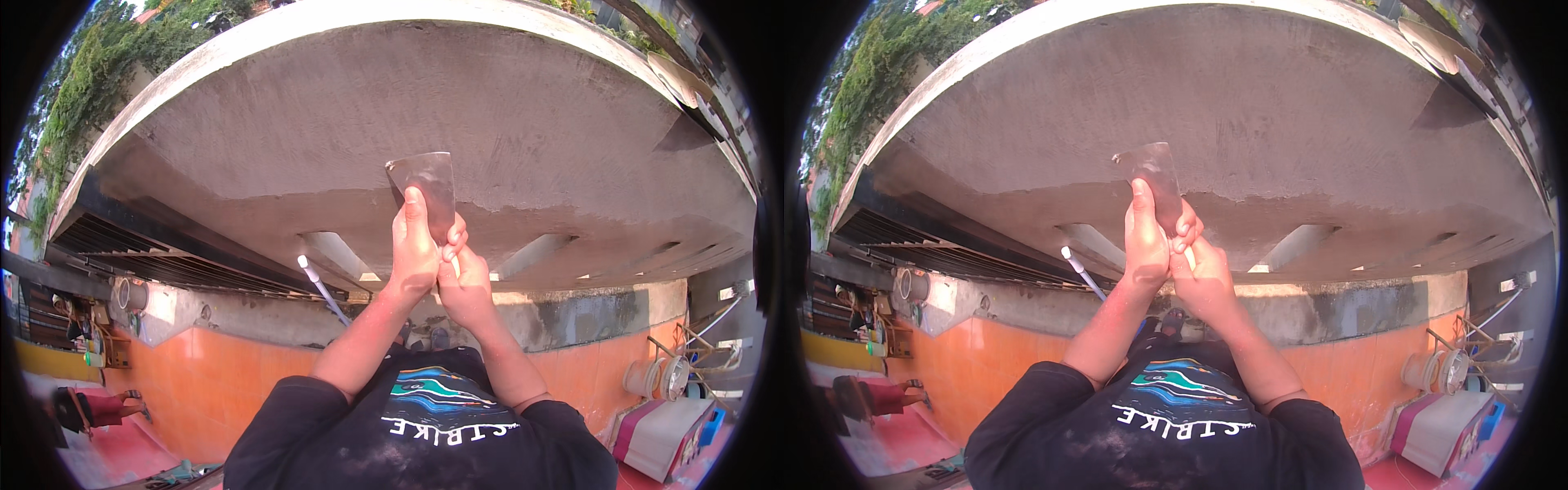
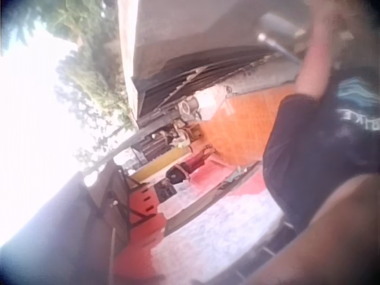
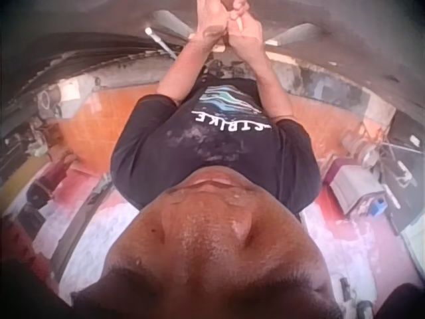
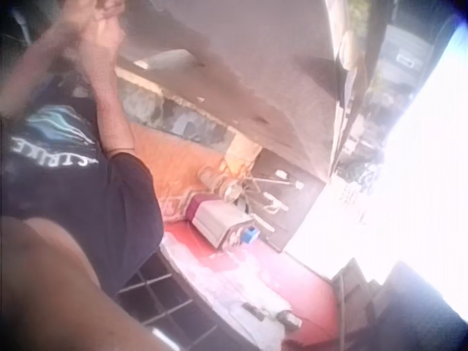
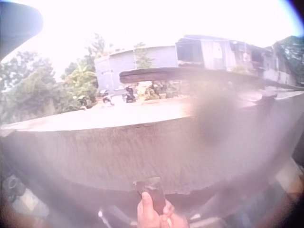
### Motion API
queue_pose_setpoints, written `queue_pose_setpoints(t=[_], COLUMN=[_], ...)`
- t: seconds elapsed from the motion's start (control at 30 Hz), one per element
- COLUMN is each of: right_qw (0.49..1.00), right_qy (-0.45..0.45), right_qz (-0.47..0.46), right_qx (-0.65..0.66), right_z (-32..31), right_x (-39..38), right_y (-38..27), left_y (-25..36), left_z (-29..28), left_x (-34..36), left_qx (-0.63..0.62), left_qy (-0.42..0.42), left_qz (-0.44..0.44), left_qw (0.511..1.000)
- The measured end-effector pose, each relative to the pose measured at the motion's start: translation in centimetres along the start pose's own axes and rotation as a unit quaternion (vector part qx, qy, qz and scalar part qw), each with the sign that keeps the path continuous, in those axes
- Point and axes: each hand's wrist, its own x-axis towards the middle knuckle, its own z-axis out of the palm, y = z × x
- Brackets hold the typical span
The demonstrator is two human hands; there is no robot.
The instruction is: The person uses a metal trowel to smooth a freshly applied concrete ceiling surface. They repeatedly drag the trowel across the ceiling in short strokes, leveling the material and refining the finish.
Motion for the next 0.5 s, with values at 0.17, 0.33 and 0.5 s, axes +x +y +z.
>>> queue_pose_setpoints(t=[0.17,0.33,0.5], right_qw=[0.982,0.963,0.976], right_qy=[-0.014,-0.013,0.0], right_qz=[0.036,0.12,0.139], right_qx=[0.186,0.241,0.167], right_z=[-0.7,0.1,0.8], right_x=[-0.5,-6.3,-6.3], right_y=[-2.0,1.4,3.5], left_y=[2.0,-2.5,-4.2], left_z=[2.4,0.5,-1.1], left_x=[-0.5,-3.4,-2.5], left_qx=[0.069,0.085,0.084], left_qy=[-0.084,-0.035,0.03], left_qz=[0.055,-0.071,-0.126], left_qw=[0.993,0.993,0.988])
